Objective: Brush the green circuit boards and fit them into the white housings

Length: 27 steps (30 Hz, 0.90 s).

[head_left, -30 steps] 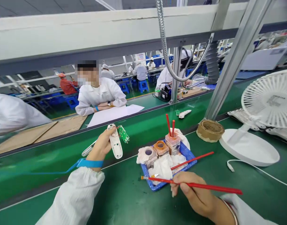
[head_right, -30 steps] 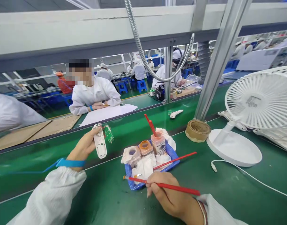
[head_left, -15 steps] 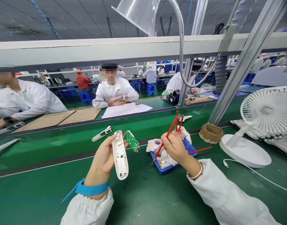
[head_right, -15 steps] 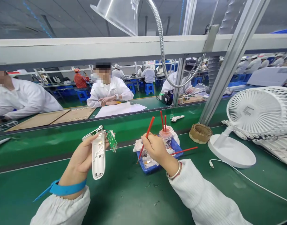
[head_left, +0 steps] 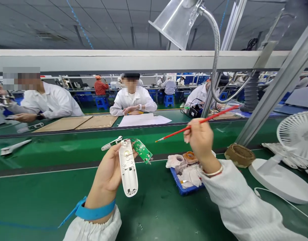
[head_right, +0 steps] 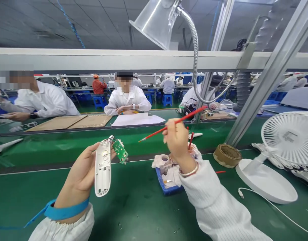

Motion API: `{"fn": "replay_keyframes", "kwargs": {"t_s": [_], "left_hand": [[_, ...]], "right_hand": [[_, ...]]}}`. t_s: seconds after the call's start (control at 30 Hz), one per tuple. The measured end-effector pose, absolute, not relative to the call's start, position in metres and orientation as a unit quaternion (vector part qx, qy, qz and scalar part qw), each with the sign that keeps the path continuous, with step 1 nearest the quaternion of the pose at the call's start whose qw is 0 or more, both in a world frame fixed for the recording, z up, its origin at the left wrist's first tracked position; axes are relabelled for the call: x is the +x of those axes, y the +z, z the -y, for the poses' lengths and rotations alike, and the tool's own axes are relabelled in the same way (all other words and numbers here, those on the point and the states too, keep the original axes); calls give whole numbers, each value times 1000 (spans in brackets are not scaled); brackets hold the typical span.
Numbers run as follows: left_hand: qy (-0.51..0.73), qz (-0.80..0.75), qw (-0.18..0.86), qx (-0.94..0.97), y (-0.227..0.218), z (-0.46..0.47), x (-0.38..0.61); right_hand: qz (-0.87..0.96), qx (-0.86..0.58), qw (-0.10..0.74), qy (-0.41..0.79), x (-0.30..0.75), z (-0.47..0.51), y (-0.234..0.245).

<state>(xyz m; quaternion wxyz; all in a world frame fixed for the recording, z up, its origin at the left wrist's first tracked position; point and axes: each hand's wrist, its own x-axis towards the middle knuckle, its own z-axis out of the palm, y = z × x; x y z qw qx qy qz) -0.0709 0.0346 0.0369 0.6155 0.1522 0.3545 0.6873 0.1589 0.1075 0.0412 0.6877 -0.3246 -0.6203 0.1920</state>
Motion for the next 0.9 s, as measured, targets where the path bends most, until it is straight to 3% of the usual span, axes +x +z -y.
{"fn": "replay_keyframes", "kwargs": {"t_s": [0.1,0.17,0.43,0.6,0.77,0.9], "left_hand": [[676,-337,628,188,30,-36,-68],[661,-333,643,197,25,-36,-63],[638,-362,636,241,22,-31,-48],[650,-354,612,279,21,-29,-46],[654,-373,589,294,24,-24,-43],[651,-379,579,312,27,-20,-42]], "right_hand": [[565,-233,771,177,161,-76,52],[569,-179,782,180,157,-57,55],[676,-208,686,171,145,-52,47],[715,-215,660,84,152,-56,44],[710,-173,682,4,155,-54,48],[688,-150,710,16,155,-52,49]]}}
